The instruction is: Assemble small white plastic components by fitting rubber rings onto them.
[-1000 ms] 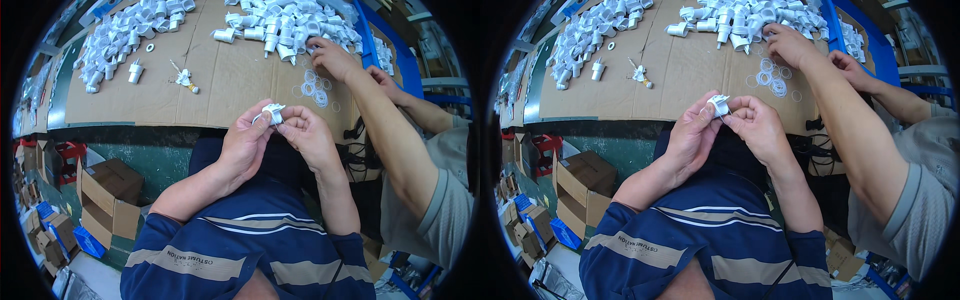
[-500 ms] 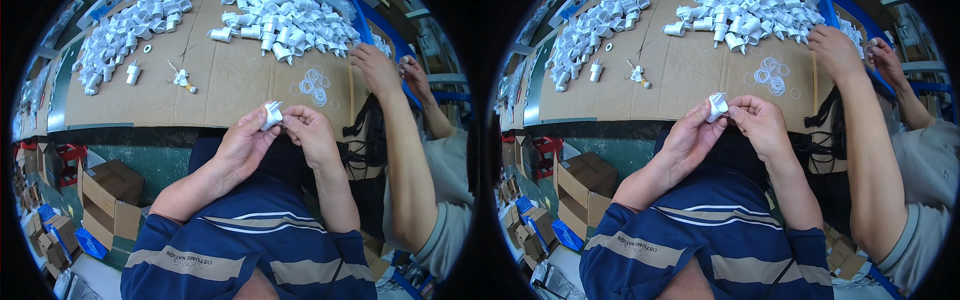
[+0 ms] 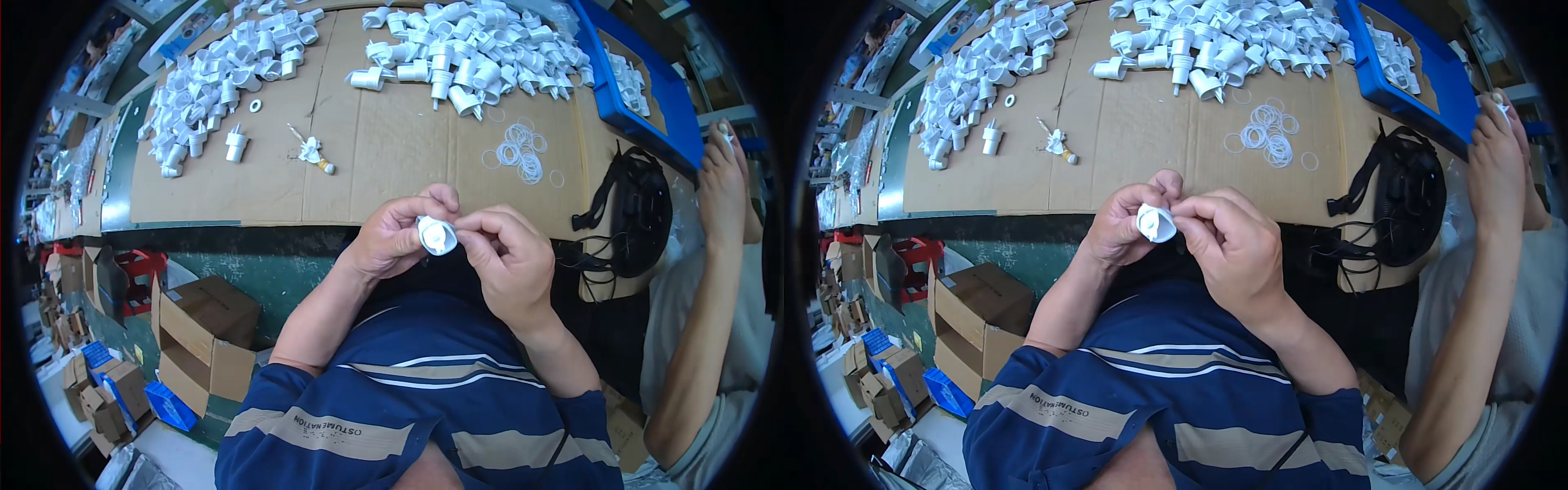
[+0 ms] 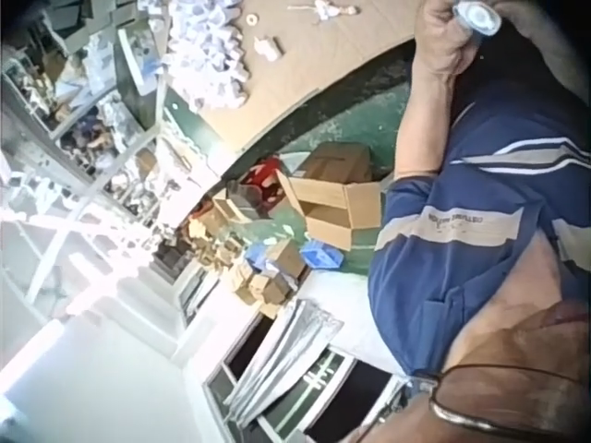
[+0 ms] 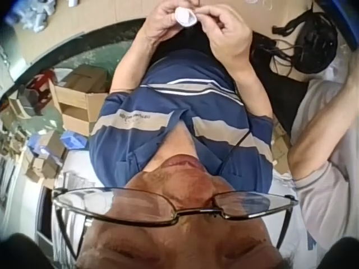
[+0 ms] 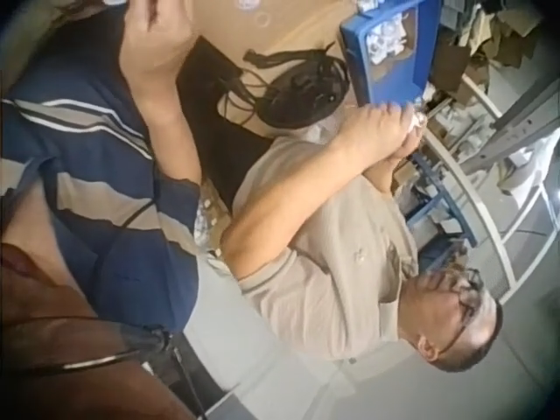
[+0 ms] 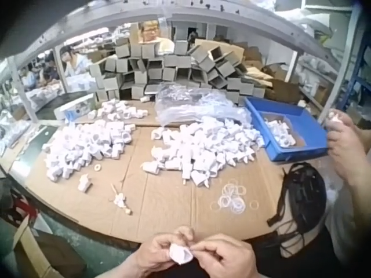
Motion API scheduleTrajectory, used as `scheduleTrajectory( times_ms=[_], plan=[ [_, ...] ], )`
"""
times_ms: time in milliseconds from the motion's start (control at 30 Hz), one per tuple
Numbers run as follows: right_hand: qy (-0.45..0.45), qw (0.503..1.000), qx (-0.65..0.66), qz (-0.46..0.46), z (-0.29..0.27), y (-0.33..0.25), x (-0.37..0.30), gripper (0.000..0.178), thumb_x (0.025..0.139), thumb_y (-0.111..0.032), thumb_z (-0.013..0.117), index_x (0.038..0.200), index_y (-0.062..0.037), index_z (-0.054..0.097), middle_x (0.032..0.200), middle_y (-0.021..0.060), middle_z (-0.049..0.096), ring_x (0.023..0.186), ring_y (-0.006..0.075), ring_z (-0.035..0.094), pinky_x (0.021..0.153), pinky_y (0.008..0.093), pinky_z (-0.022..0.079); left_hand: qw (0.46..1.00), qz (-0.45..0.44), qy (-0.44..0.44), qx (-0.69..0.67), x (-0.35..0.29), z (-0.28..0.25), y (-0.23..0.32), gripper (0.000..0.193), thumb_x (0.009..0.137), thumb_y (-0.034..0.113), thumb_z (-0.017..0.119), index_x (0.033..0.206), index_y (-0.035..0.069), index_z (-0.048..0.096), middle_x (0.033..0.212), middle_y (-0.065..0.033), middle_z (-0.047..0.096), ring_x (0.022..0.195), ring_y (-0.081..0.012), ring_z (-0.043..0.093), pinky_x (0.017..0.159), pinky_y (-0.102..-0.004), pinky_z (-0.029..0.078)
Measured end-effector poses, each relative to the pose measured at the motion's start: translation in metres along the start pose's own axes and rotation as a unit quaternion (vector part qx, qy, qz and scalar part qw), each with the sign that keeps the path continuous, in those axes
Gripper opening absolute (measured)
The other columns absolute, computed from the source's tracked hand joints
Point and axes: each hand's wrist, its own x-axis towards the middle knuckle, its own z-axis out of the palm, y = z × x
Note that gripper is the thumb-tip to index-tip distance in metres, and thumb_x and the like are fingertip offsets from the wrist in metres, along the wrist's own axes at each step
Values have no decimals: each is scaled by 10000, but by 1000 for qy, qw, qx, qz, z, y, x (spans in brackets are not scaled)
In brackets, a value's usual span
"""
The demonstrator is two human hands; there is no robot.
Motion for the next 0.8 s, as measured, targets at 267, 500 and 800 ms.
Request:
scheduleTrajectory(
  times_ms=[267,500,800],
  plan=[
    [-10,996,-19,-85,1,-2,-4,67,924,23,722,984,-7,724,936,58,668,674,126,544,591,255,432,991,1,-103,82,1,-5,18,286,875,84,831,1155,78,773,1197,-126,592,1085,-257,599,979,-363,466],
    [-20,995,-15,-99,1,0,-1,128,924,36,710,1043,-3,737,950,67,660,699,128,554,604,252,441,997,5,-68,39,-2,-4,13,302,873,84,831,1163,60,748,1183,-132,601,1100,-243,607,973,-328,477],
    [16,999,42,-1,6,-2,6,236,880,66,723,1114,31,743,974,70,659,723,108,562,635,222,462,980,-20,85,-180,9,35,-5,413,981,191,747,1318,8,593,1225,-161,627,1215,-290,635,1087,-376,528]
  ],
)
